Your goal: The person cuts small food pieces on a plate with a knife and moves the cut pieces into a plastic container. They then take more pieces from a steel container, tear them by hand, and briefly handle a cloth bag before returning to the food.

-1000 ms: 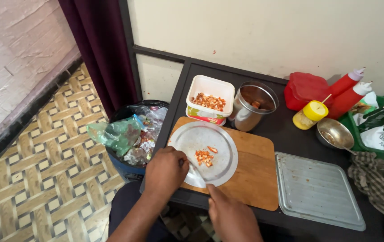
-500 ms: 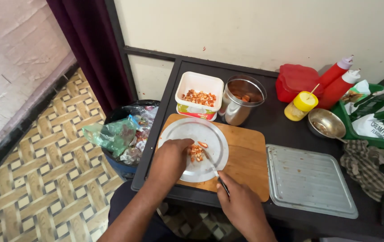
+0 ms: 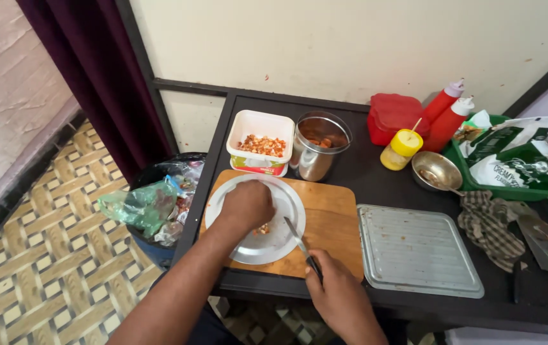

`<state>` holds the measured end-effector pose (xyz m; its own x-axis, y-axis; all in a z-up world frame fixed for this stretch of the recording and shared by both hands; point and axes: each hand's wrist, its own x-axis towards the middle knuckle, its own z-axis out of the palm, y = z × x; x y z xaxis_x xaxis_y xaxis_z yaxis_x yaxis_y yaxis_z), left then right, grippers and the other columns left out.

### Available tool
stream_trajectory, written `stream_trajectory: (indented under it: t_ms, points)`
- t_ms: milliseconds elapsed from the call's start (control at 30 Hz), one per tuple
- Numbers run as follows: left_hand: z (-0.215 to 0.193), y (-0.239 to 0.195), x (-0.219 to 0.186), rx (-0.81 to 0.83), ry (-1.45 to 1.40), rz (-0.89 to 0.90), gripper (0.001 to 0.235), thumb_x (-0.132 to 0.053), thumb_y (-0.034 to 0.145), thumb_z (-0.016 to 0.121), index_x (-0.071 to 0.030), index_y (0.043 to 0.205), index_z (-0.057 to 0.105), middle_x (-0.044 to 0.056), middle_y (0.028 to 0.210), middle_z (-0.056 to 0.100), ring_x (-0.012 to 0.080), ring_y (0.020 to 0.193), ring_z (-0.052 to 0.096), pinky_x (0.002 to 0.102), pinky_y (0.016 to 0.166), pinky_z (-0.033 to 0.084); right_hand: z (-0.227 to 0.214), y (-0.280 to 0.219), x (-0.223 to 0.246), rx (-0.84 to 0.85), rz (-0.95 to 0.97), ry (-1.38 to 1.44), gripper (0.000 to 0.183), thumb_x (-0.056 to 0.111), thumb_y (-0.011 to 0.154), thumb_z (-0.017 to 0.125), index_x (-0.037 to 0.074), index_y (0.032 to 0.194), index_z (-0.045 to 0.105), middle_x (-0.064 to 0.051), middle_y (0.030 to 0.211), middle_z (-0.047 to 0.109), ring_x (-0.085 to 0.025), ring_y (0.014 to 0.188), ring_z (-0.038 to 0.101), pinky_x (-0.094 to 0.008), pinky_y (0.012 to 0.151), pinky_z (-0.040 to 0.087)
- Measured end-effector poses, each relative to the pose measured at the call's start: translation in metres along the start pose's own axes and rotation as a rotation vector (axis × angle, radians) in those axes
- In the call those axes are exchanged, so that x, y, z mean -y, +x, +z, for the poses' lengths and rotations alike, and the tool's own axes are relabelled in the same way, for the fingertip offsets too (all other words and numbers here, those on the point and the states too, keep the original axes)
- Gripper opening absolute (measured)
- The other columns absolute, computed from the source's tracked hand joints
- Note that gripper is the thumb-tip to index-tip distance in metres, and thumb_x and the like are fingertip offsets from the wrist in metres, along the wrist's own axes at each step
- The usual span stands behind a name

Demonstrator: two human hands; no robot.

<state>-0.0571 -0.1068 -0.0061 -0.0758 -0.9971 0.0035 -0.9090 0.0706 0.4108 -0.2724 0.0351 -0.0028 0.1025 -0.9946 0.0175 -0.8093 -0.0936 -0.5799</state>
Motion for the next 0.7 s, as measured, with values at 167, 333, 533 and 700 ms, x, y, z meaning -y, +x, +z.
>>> stream_trajectory:
  t_ms: [167, 333, 533, 700]
  points:
    - [-0.009, -0.005, 0.001, -0.003, -0.021, 0.039, 0.016, -0.020, 0.079, 0.072, -0.006, 0.081, 0.079, 0.018, 0.094, 0.075, 0.0358, 0.092, 0.072, 0.049, 0.086, 0.058, -0.002, 0.005, 0.029, 0.078, 0.028, -0.039, 0.035, 0.031, 0.094, 0.058, 0.016, 0.125, 0.061, -0.014, 0.109, 0.074, -0.036, 0.102, 0.071, -0.048, 0.085, 0.055]
    - [0.021, 0.003, 0.018, -0.188, 0.092, 0.198, 0.014, -0.017, 0.084, 0.071, -0.006, 0.080, 0.077, 0.018, 0.093, 0.073, 0.0350, 0.088, 0.073, 0.049, 0.079, 0.058, 0.004, 0.008, 0.035, 0.083, 0.034, -0.095, 0.035, 0.033, 0.093, 0.058, 0.018, 0.124, 0.061, -0.011, 0.109, 0.075, -0.035, 0.102, 0.071, -0.048, 0.084, 0.055]
    - [0.014, 0.003, 0.019, -0.158, 0.113, 0.298, 0.028, -0.033, 0.082, 0.078, -0.006, 0.080, 0.076, 0.015, 0.090, 0.072, 0.0349, 0.089, 0.070, 0.048, 0.079, 0.056, 0.001, 0.007, 0.035, 0.115, 0.086, -0.098, 0.038, 0.033, 0.093, 0.058, 0.020, 0.129, 0.060, -0.014, 0.111, 0.074, -0.037, 0.103, 0.070, -0.049, 0.086, 0.055]
    - [-0.018, 0.003, 0.018, 0.047, -0.080, 0.100, 0.023, -0.031, 0.086, 0.076, -0.008, 0.081, 0.077, 0.017, 0.090, 0.073, 0.0343, 0.088, 0.071, 0.046, 0.083, 0.056, 0.004, 0.010, 0.032, 0.108, 0.098, -0.112, 0.038, 0.034, 0.095, 0.056, 0.019, 0.129, 0.059, -0.013, 0.110, 0.075, -0.038, 0.103, 0.071, -0.049, 0.087, 0.055]
